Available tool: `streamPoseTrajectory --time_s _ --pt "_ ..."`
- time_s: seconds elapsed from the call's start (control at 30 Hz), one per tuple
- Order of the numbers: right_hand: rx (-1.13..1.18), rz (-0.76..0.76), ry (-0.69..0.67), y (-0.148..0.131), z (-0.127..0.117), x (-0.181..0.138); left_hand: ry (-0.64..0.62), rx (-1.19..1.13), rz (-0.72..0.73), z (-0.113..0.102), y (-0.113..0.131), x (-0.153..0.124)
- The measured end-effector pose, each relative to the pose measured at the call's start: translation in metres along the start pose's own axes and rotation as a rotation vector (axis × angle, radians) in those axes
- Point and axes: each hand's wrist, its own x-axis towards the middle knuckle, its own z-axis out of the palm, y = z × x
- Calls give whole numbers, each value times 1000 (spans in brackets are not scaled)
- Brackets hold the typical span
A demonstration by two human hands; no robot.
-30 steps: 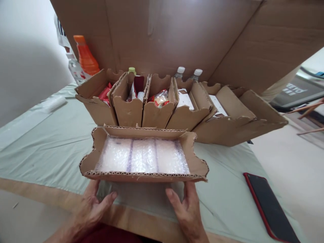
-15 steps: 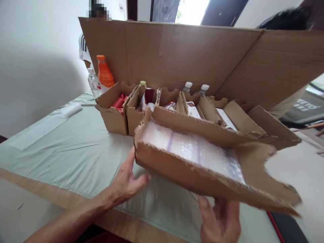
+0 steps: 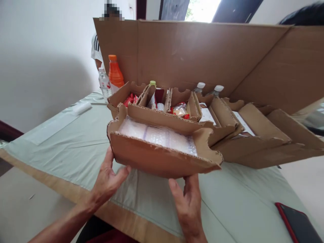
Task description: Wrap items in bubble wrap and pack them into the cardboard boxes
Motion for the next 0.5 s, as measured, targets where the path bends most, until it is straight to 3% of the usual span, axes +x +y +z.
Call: streamPoseTrajectory --time_s 0.13,0.27,0.4,0.5 --pt "-12 -6 -14 18 -4 -11 31 73 -24 3 -29 -50" --pt "-39 16 -90 29 -1 -8 -26 159 -64 -35 -59 -84" --pt "-104 58 -73 38 -8 -4 -170 149 -45 -78 -69 -59" --pt "-149 118 -27 41 -15 -10 -282 130 12 -83 -69 -21"
